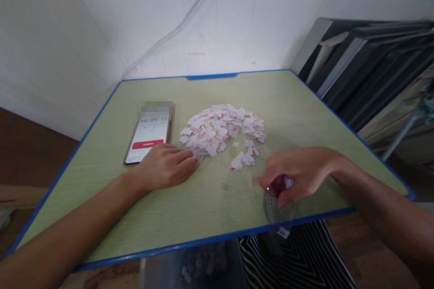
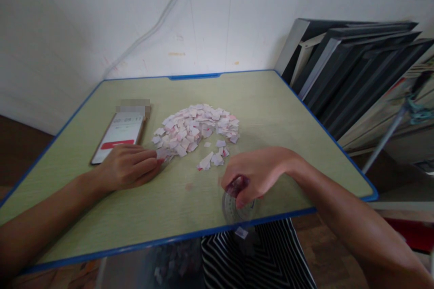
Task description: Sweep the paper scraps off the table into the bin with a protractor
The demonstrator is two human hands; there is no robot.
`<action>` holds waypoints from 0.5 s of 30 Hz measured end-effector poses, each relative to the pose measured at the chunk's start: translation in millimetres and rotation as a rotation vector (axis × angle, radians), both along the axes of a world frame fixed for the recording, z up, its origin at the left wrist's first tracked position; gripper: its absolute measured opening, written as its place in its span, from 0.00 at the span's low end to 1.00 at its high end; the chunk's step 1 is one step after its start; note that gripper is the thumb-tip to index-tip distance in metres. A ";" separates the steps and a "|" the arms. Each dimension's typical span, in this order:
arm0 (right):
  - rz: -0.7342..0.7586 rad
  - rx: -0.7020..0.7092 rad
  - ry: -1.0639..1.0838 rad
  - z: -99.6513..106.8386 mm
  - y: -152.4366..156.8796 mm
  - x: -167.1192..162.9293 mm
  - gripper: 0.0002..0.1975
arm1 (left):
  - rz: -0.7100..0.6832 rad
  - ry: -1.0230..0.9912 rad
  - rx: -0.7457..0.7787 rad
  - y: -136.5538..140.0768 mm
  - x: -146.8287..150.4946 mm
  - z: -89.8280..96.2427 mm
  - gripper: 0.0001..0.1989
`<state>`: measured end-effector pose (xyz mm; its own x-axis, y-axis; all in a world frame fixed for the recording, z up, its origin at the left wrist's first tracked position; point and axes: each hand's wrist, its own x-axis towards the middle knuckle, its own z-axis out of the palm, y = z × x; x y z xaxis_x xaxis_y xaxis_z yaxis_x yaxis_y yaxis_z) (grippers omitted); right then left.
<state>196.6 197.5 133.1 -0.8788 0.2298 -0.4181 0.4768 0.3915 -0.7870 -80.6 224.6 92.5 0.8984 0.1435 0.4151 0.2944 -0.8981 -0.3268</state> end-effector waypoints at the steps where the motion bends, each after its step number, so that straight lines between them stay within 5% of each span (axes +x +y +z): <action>1: 0.017 0.009 -0.011 0.5 -0.8 -1.0 0.09 | -0.004 -0.003 -0.005 0.2 -0.2 -0.3 0.18; 8: 0.077 -0.158 -0.097 -2.1 7.0 6.9 0.10 | -0.008 -0.017 -0.022 0.6 -0.6 -0.9 0.18; 15: -0.256 -0.070 0.005 11.2 16.5 27.9 0.11 | -0.009 -0.014 -0.023 1.1 -0.6 -1.6 0.18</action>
